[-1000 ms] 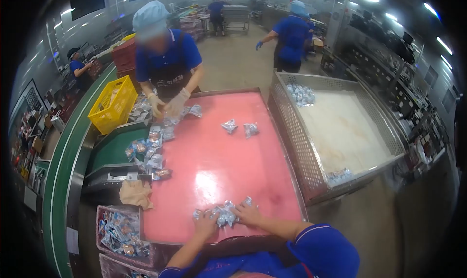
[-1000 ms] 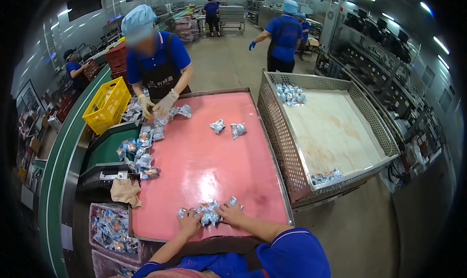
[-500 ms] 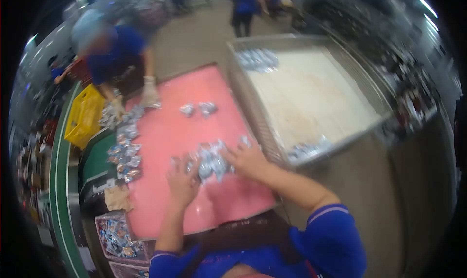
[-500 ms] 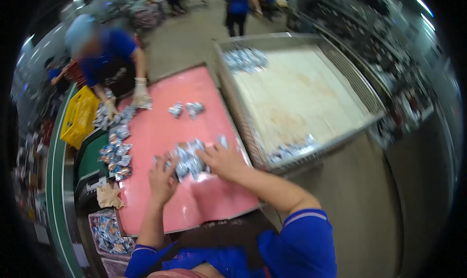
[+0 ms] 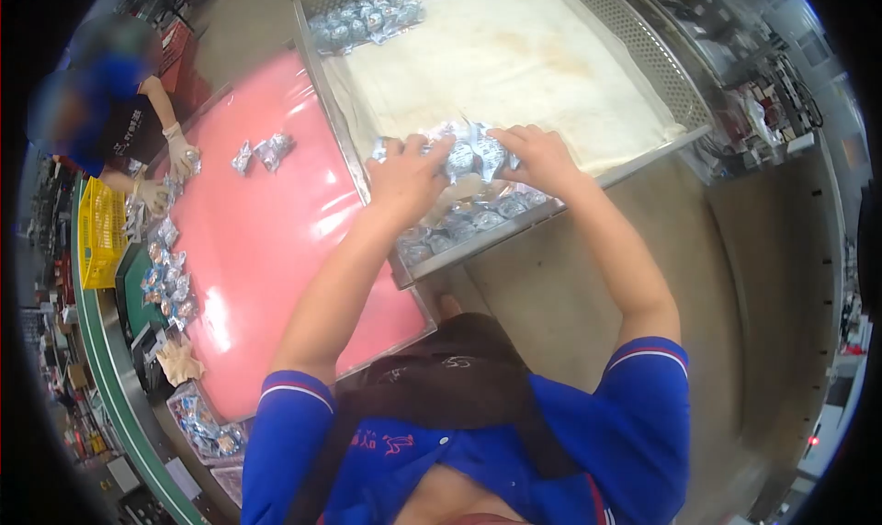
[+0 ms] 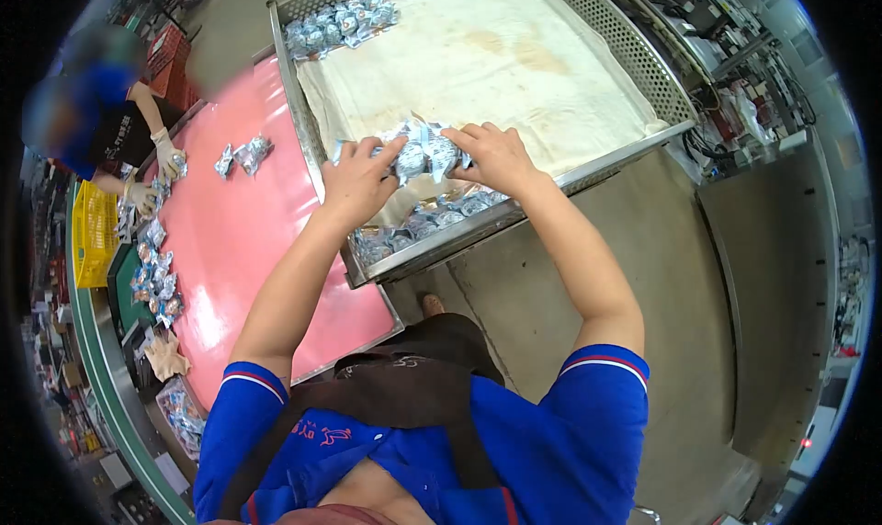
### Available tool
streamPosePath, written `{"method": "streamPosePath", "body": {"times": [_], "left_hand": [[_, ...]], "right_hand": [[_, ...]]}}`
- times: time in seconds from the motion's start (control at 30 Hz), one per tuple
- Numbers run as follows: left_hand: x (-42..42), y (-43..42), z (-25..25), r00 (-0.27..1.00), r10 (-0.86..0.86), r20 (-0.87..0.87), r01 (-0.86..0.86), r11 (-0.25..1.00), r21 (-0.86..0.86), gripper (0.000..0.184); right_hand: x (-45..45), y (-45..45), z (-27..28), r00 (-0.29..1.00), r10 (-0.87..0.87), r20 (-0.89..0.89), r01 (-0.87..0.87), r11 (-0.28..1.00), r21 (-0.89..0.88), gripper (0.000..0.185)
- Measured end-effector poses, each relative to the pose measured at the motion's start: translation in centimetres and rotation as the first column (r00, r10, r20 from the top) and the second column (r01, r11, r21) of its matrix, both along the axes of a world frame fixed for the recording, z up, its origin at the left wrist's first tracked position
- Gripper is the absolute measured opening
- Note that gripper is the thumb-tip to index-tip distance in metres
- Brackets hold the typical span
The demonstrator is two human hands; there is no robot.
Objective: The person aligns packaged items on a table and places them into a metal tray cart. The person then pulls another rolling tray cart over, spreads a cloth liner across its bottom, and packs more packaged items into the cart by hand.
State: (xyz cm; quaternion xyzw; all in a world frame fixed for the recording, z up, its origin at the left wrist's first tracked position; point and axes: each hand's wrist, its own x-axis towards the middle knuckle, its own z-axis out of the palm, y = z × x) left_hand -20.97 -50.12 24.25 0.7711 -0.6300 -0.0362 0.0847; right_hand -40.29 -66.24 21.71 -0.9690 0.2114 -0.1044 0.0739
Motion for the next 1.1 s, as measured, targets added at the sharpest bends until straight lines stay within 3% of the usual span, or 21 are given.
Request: {"method": "streamPosePath", "body": {"times": [0.1, 0.2, 0.33, 0.57, 0.6, 0.63, 0.73, 0.77, 0.83, 0.93, 1.03, 1.1], "left_hand": [[-0.6, -2.1, -2.1, 0.993, 0.079, -0.086, -0.054, 0.962, 0.266, 0.062], [-0.4, -3.1, -4.9, 0.947, 0.234, -0.221, -0.087, 0.847, 0.524, 0.065], [-0.4, -3.2, -6.9, 0.966, 0.16, -0.201, 0.027, 0.714, 0.699, 0.069], [-0.2, -3.2, -9.1, 0.938, 0.109, -0.33, 0.205, 0.593, 0.779, 0.079], [0.0, -3.1, -10.4, 0.953, 0.02, -0.303, 0.227, 0.614, 0.756, 0.079], [-0.1, -2.7, -10.8, 0.953, 0.025, -0.301, 0.203, 0.686, 0.699, 0.066], [1.1, -3.2, -13.5, 0.91, -0.011, -0.415, 0.318, 0.659, 0.681, 0.068], [1.1, -3.8, -11.8, 0.895, 0.059, -0.442, 0.338, 0.559, 0.757, 0.078], [1.5, -3.9, -12.5, 0.905, -0.04, -0.423, 0.368, 0.573, 0.732, 0.078], [1.3, -4.0, -11.3, 0.904, 0.021, -0.427, 0.345, 0.554, 0.757, 0.077], [0.5, -3.8, -7.8, 0.933, 0.013, -0.359, 0.281, 0.595, 0.753, 0.074], [0.4, -3.8, -7.4, 0.945, -0.003, -0.328, 0.264, 0.6, 0.755, 0.072]], "right_hand": [[0.8, -2.7, -2.3, 0.982, 0.068, -0.177, -0.043, 0.989, 0.144, 0.061], [3.0, -3.3, -3.9, 0.919, 0.151, -0.364, -0.059, 0.966, 0.253, 0.063], [4.4, -2.8, -6.7, 0.8, 0.293, -0.524, -0.061, 0.907, 0.416, 0.065], [4.2, -3.1, -8.7, 0.756, 0.472, -0.454, -0.122, 0.783, 0.61, 0.071], [4.1, -3.5, -10.5, 0.774, 0.48, -0.414, -0.146, 0.77, 0.621, 0.069], [4.5, -3.8, -11.5, 0.742, 0.52, -0.424, -0.172, 0.758, 0.629, 0.066], [4.3, -3.4, -9.4, 0.748, 0.524, -0.406, -0.196, 0.76, 0.62, 0.053], [4.4, -3.6, -10.1, 0.732, 0.562, -0.386, -0.251, 0.749, 0.614, 0.053], [4.5, -3.7, -9.3, 0.729, 0.565, -0.386, -0.221, 0.728, 0.649, 0.053], [5.4, -4.0, -8.1, 0.673, 0.605, -0.425, -0.155, 0.678, 0.718, 0.059], [4.8, -3.8, -9.0, 0.742, 0.526, -0.415, -0.188, 0.758, 0.624, 0.065], [4.7, -3.2, -8.1, 0.727, 0.463, -0.507, -0.1, 0.802, 0.589, 0.067]]}}
